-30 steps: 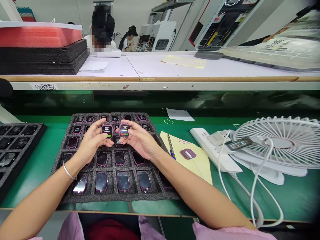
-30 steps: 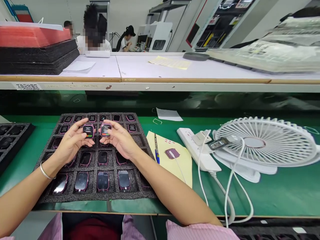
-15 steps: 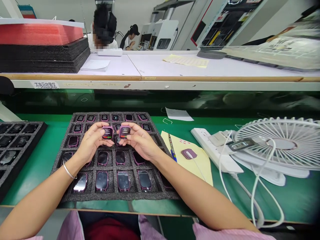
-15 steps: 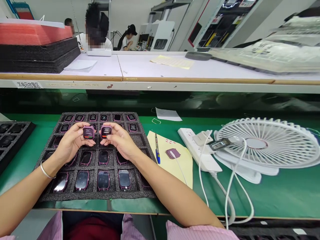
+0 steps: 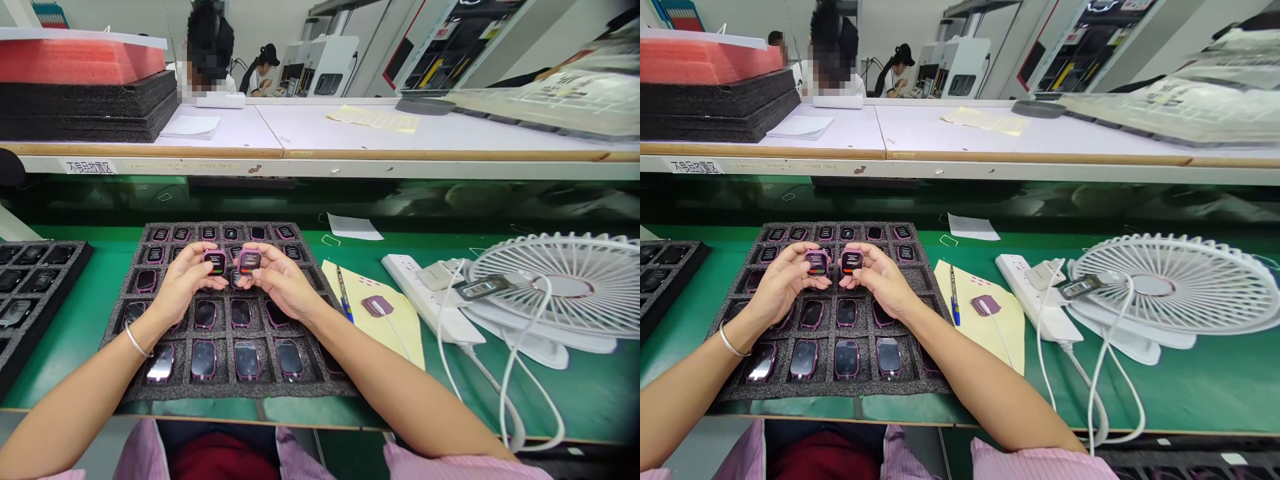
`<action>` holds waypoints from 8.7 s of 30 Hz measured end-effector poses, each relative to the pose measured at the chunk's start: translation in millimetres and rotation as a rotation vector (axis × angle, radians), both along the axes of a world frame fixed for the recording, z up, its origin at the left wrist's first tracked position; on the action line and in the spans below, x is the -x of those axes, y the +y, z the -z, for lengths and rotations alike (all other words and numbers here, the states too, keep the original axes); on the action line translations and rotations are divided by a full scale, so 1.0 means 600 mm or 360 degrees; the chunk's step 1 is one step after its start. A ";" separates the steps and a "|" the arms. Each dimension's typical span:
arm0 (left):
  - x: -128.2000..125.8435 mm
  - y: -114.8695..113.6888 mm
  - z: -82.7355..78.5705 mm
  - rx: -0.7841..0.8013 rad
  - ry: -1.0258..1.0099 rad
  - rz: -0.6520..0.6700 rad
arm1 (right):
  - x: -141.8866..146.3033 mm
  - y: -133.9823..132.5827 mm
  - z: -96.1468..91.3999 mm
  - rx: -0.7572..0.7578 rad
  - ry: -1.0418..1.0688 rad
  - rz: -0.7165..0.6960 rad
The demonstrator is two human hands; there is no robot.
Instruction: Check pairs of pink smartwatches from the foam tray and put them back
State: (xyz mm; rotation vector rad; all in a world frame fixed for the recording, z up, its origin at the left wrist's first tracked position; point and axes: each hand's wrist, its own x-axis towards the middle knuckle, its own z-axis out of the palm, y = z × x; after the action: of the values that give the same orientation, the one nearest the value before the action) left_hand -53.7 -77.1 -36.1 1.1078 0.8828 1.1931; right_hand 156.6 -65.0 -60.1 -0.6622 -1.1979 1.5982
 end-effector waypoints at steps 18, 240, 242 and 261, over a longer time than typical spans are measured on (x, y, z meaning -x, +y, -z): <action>-0.005 0.000 0.004 -0.0120 0.0125 -0.0027 | 0.000 -0.002 -0.003 0.0043 0.0043 -0.0031; -0.008 -0.046 -0.039 -0.0319 0.0157 -0.0085 | 0.012 -0.024 -0.050 -0.0080 0.0124 -0.0206; -0.007 -0.045 -0.038 -0.0323 0.0175 -0.0102 | 0.012 -0.025 -0.049 -0.0080 0.0114 -0.0214; -0.007 -0.046 -0.034 -0.0249 0.0167 -0.0051 | 0.008 -0.025 -0.041 -0.0111 0.0072 -0.0156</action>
State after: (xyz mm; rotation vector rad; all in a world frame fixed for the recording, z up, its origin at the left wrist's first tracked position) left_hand -49.4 -104.6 -15.7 1.2966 0.9020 1.2564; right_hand 151.9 -80.1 -35.4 -0.5268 -1.2638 1.6360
